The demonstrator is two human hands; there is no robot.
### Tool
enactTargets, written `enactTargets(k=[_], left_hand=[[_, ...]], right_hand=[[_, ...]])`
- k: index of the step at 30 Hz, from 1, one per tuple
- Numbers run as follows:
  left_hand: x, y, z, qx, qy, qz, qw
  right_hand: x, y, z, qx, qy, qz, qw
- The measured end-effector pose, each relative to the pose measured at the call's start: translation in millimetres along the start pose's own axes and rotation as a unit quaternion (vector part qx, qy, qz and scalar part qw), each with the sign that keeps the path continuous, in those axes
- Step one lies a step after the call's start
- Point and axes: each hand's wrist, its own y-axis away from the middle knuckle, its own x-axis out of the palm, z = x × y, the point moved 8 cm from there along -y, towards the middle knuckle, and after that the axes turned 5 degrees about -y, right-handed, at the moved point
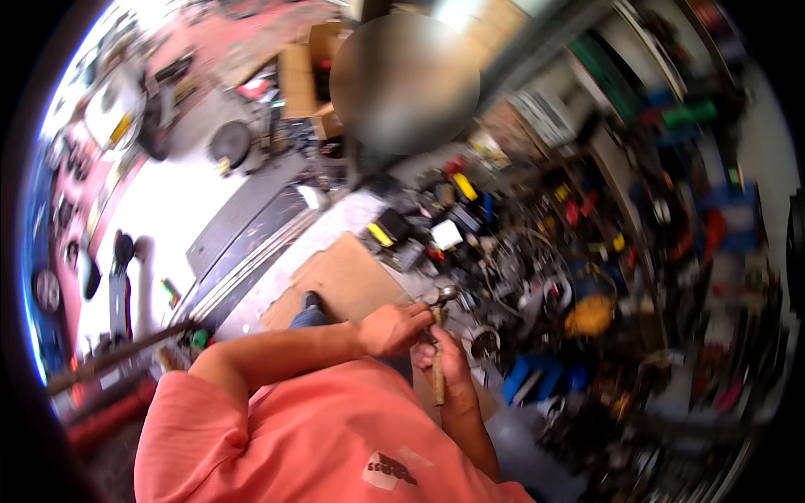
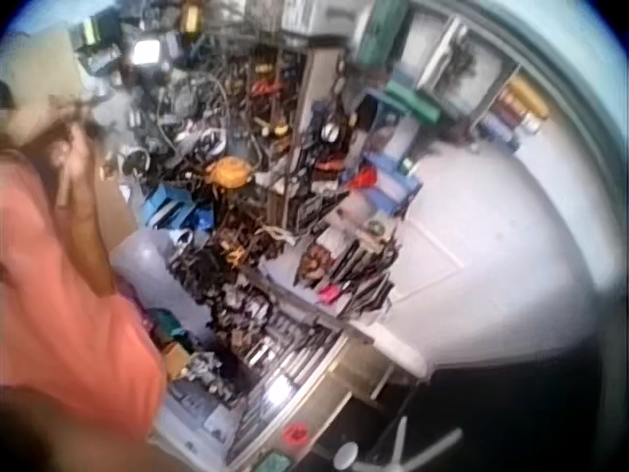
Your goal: The person unscrews the front panel of a scooter using a screwdriver, manipulates the seat, retrieves a pair of pliers and a hammer from a repair shop, and uses the tools to work on components located on the ground.
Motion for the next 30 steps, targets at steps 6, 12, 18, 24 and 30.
enactTargets(k=[6,12,18,24,30], left_hand=[[-117,107,92,-0.346,0.437,-0.223,0.8],[-155,158,145,-0.292,0.71,-0.376,0.518],[-129,74,142,-0.3,0.763,-0.37,0.436],[-38,31,207,-0.38,0.656,-0.414,0.504],[59,196,192,-0.552,0.454,-0.559,0.42]], right_hand=[[92,-36,1,-0.145,0.304,-0.014,0.941],[116,7,60,-0.414,0.311,-0.042,0.854],[78,-43,133,-0.176,0.119,-0.004,0.977],[-130,-76,247,-0.185,0.097,-0.173,0.963],[-369,-152,421,-0.179,-0.021,-0.258,0.949]])
